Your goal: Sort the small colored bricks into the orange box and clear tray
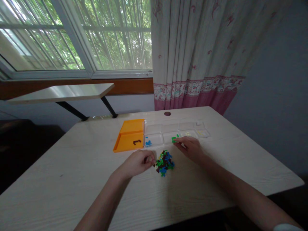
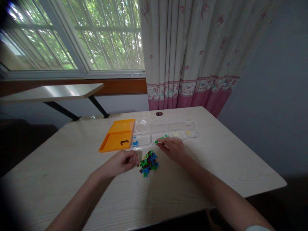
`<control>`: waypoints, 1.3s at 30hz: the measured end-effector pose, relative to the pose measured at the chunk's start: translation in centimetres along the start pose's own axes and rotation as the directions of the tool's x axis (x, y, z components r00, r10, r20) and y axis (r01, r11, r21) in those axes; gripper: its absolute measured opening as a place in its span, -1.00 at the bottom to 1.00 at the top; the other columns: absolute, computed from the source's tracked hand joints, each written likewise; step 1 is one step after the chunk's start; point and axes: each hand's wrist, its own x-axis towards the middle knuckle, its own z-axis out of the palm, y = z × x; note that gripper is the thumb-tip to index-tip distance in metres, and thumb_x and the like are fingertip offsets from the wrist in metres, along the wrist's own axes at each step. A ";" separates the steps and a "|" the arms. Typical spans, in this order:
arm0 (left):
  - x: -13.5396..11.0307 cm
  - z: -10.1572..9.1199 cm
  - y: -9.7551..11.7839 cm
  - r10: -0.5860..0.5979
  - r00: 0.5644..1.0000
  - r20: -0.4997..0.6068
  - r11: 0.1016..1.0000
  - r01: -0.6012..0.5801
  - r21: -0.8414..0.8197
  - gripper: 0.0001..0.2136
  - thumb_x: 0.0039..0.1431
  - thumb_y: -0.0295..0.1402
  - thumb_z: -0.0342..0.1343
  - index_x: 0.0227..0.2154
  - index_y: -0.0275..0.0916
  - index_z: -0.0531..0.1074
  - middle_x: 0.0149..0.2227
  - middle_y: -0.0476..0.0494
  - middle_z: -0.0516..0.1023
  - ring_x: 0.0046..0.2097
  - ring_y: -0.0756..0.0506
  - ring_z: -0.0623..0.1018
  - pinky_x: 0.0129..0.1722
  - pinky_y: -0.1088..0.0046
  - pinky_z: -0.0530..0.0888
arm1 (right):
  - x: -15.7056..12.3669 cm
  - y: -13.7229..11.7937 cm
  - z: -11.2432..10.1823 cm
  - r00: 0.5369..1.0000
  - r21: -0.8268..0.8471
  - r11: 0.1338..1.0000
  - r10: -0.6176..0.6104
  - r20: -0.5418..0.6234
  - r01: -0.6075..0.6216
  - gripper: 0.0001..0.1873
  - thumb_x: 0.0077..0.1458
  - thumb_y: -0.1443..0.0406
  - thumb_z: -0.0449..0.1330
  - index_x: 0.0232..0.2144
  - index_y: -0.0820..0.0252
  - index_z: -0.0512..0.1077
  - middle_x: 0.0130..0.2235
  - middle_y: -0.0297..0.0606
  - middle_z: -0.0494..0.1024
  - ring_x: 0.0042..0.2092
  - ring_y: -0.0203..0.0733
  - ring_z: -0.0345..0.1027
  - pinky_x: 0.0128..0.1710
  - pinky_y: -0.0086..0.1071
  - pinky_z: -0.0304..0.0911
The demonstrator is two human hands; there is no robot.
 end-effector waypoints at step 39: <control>-0.1 -0.1 0.2 -0.024 0.997 0.076 0.990 0.013 0.138 -0.90 -0.10 -0.42 0.02 -0.47 -0.21 0.41 -0.55 0.05 0.37 -0.51 0.04 0.33 -0.51 0.61 0.19 | 0.1 1.5 0.5 0.962 -0.066 0.975 0.219 0.163 -0.211 -0.81 0.11 0.30 0.03 -0.28 0.17 0.42 -0.30 -0.28 0.53 -0.31 -0.25 0.40 -0.32 -0.43 0.26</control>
